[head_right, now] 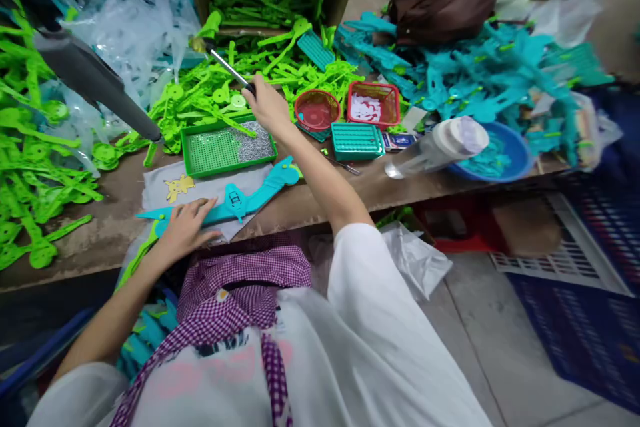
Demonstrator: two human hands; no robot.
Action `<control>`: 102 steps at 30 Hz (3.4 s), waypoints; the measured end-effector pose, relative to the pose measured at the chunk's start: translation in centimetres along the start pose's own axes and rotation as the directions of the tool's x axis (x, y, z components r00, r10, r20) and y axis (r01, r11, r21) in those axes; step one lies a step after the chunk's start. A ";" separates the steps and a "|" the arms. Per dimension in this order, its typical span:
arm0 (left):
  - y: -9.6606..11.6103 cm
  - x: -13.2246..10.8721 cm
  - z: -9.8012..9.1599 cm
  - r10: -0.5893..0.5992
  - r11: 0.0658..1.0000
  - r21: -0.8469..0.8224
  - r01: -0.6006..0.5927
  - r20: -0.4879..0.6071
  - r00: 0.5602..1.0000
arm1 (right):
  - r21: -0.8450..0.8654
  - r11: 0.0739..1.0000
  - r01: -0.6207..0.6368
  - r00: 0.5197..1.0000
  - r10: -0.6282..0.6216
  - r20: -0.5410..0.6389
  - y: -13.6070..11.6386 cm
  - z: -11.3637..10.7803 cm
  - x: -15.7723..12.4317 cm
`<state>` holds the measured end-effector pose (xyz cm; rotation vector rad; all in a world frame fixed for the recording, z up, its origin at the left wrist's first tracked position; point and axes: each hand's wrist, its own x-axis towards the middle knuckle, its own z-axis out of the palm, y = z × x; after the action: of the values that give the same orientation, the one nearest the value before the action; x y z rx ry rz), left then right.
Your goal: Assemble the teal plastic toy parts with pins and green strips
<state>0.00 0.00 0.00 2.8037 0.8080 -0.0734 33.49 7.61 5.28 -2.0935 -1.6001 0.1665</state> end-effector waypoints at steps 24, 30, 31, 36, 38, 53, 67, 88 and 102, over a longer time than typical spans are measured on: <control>0.5 3.1 0.6 0.138 0.985 -0.141 -0.103 0.265 0.954 | 0.438 0.745 -0.503 0.840 0.540 0.047 3.3 1.7 -29.5; 0.5 3.4 0.5 0.207 0.977 -0.096 -0.188 0.261 0.943 | 0.286 0.816 -0.502 0.865 0.484 0.135 3.8 0.7 -29.5; 0.8 3.3 0.6 0.216 0.976 -0.076 -0.203 0.259 0.941 | 0.303 0.813 -0.497 0.868 0.474 0.149 3.9 0.5 -29.6; 2.0 2.7 0.5 0.241 0.967 0.011 -0.255 0.282 0.928 | 0.368 0.755 -0.543 0.813 0.583 0.004 3.8 -0.8 -30.2; 2.3 2.8 0.2 0.232 0.967 0.026 -0.254 0.322 0.918 | 0.347 0.749 -0.565 0.791 0.611 -0.031 4.0 -1.1 -30.1; 2.5 4.0 -0.7 0.193 0.964 0.073 -0.255 0.466 0.863 | -0.094 0.815 -0.572 0.807 0.580 0.116 4.1 -1.4 -28.8; 5.9 1.1 0.0 0.124 0.986 0.050 -0.161 0.428 0.895 | -0.356 0.770 -0.530 0.742 0.624 0.243 2.5 -2.2 -28.2; 7.5 0.1 1.4 0.062 0.983 0.118 -0.137 0.492 0.868 | -0.168 0.796 -0.582 0.774 0.605 0.187 3.4 -0.4 -29.3; 7.3 0.3 0.5 0.063 0.990 0.080 -0.120 0.511 0.857 | -0.157 0.750 -0.642 0.751 0.657 0.068 5.4 -2.4 -27.6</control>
<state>4.17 -5.95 0.93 2.7072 0.5488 -0.8281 30.76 -19.84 -0.49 -2.7142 -0.8712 0.4440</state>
